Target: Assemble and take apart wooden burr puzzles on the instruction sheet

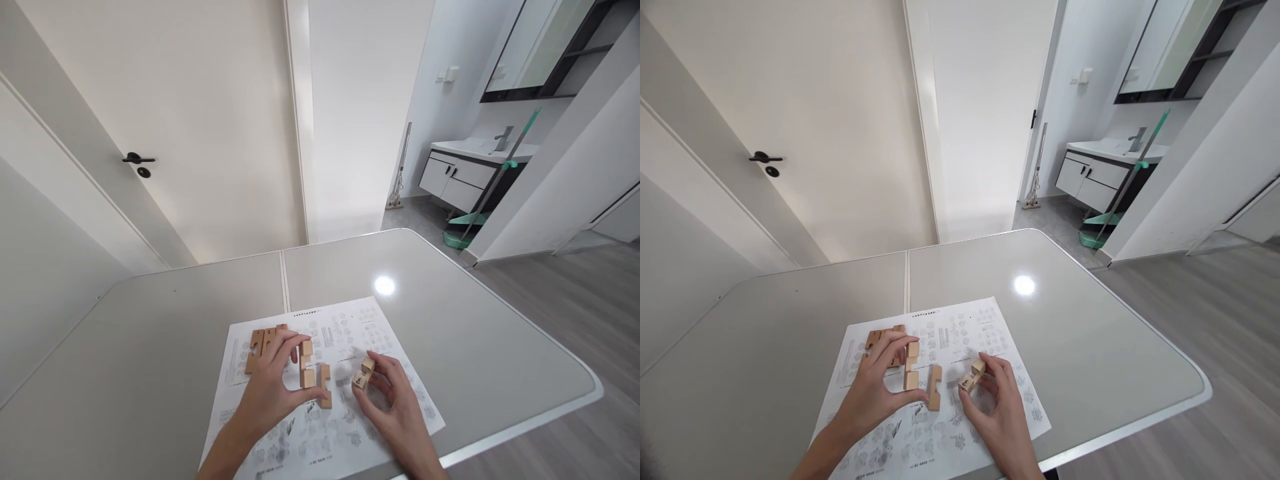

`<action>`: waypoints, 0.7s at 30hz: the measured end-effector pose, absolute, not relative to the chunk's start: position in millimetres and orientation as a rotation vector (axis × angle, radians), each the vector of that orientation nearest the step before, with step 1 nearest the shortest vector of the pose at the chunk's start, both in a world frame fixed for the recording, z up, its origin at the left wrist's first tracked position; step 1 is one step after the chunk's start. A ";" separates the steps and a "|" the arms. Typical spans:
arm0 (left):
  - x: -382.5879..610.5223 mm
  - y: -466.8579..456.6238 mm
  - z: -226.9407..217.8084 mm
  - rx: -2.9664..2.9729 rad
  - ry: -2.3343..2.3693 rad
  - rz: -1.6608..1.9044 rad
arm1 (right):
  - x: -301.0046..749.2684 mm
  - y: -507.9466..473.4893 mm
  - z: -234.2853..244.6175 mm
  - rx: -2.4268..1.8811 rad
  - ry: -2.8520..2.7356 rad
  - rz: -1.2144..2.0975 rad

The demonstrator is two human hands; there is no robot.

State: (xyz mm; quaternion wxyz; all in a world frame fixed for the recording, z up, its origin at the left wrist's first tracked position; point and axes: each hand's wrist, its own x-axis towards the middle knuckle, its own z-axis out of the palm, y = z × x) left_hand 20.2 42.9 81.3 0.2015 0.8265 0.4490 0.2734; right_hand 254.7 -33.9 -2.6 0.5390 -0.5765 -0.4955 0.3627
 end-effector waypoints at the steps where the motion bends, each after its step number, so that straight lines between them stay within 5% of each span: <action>1: 21.0 41.6 80.9 2.308 1.251 0.764 | 255.9 -33.5 -3.7 -1.363 -1.165 0.868; 7: 30.8 31.9 74.5 2.323 1.150 0.682 | 253.0 -39.9 10.5 -1.242 -1.037 1.222; 21: 60.7 18.2 70.4 2.668 1.009 0.711 | 231.3 -43.2 58.4 -1.403 -1.118 1.104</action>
